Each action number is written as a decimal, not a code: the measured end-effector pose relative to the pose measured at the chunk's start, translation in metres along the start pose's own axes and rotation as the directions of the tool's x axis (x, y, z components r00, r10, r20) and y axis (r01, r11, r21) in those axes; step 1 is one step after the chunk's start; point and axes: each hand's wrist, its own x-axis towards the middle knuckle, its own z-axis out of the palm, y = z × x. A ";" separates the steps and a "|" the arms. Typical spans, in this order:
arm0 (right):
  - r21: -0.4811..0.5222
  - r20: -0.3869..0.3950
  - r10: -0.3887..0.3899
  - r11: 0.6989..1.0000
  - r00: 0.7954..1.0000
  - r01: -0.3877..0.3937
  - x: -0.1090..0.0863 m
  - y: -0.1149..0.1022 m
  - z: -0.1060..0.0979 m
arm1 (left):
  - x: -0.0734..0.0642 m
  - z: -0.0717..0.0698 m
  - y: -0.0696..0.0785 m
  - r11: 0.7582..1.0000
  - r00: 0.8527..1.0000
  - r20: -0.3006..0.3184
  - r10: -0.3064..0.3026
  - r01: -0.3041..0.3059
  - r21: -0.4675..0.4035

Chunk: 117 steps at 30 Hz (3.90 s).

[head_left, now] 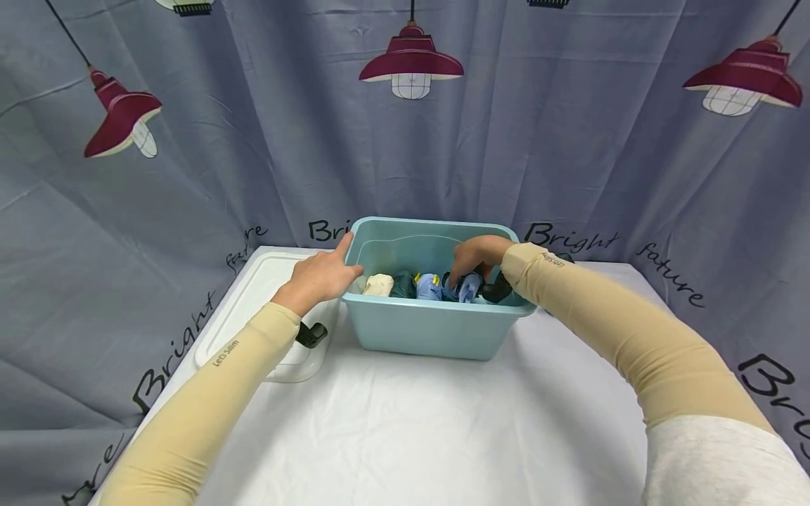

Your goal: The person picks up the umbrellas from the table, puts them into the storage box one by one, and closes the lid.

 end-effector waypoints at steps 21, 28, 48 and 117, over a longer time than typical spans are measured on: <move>0.147 0.177 -0.040 0.989 0.983 0.014 0.008 0.007 0.005 | 0.000 -0.002 -0.002 1.000 1.000 -0.009 0.009 -0.009 0.000; 0.152 0.177 -0.038 0.988 0.983 0.011 0.011 0.011 0.006 | 0.000 -0.002 -0.001 1.000 1.000 -0.017 0.008 -0.008 0.003; 0.133 0.150 -0.065 0.990 0.987 0.045 0.001 0.027 0.010 | 0.000 0.001 0.000 1.000 1.000 -0.004 0.010 -0.010 0.008; 0.371 -0.538 -0.100 0.864 0.837 0.341 -0.114 0.174 0.003 | -0.003 0.001 0.001 1.000 1.000 -0.020 0.024 -0.024 -0.002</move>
